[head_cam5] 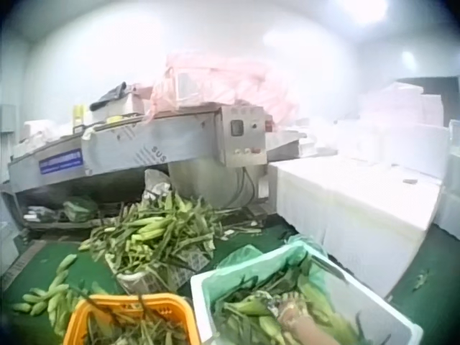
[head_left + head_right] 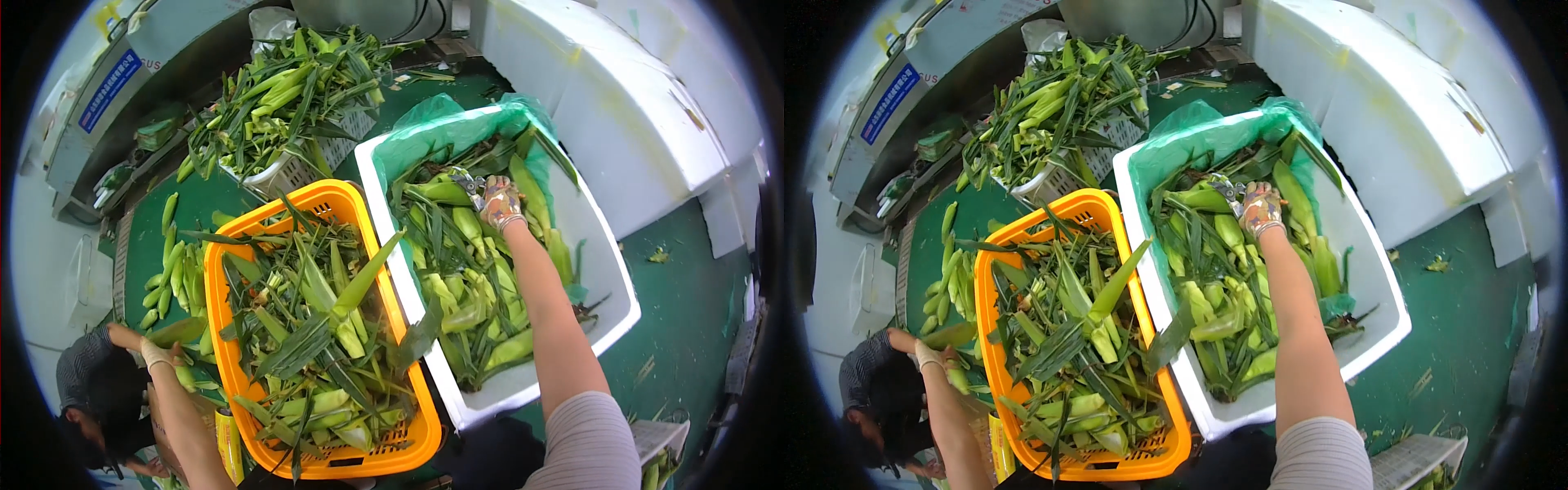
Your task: The person trims the ends of corn ears using shears, placing the trimmed corn into a white container and the husks into a yellow basket.
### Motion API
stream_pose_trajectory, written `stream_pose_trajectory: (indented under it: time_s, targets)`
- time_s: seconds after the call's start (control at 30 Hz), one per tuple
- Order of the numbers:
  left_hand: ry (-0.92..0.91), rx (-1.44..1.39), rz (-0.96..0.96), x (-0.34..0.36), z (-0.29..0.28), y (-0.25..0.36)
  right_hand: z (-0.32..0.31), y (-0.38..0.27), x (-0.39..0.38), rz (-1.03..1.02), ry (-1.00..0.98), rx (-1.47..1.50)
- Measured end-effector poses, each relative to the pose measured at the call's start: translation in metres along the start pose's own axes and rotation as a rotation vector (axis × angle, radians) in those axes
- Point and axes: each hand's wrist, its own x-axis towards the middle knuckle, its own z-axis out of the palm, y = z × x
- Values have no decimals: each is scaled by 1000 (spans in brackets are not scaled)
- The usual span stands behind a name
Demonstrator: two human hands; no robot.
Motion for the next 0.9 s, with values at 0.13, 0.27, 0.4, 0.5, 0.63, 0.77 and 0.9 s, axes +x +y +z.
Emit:
stream_pose_trajectory:
  time_s: [0.13, 0.27, 0.4, 0.5, 0.63, 0.77, 0.9]
  targets:
    - [-294, -103, 317, -35, -4, -4, 32, 12, 26, 18, 53, 1]
    - [-840, 281, 308, -151, 7, -33, 25, 30, -2, -75, -88, 195]
    - [-722, 574, 351, -311, 21, -73, 9, 11, -85, 43, -30, 448]
    - [-1003, 702, 321, -386, 30, -100, -47, -4, -145, -150, 399, 672]
    - [-1413, 845, 194, -428, 53, -140, -137, -38, -210, -356, 354, 448]
    - [-1342, 631, 29, -432, 50, -133, -201, -58, -258, -856, 391, 330]
    - [-1319, -2, -133, -400, 50, -130, -239, -97, -291, -1063, 380, 267]
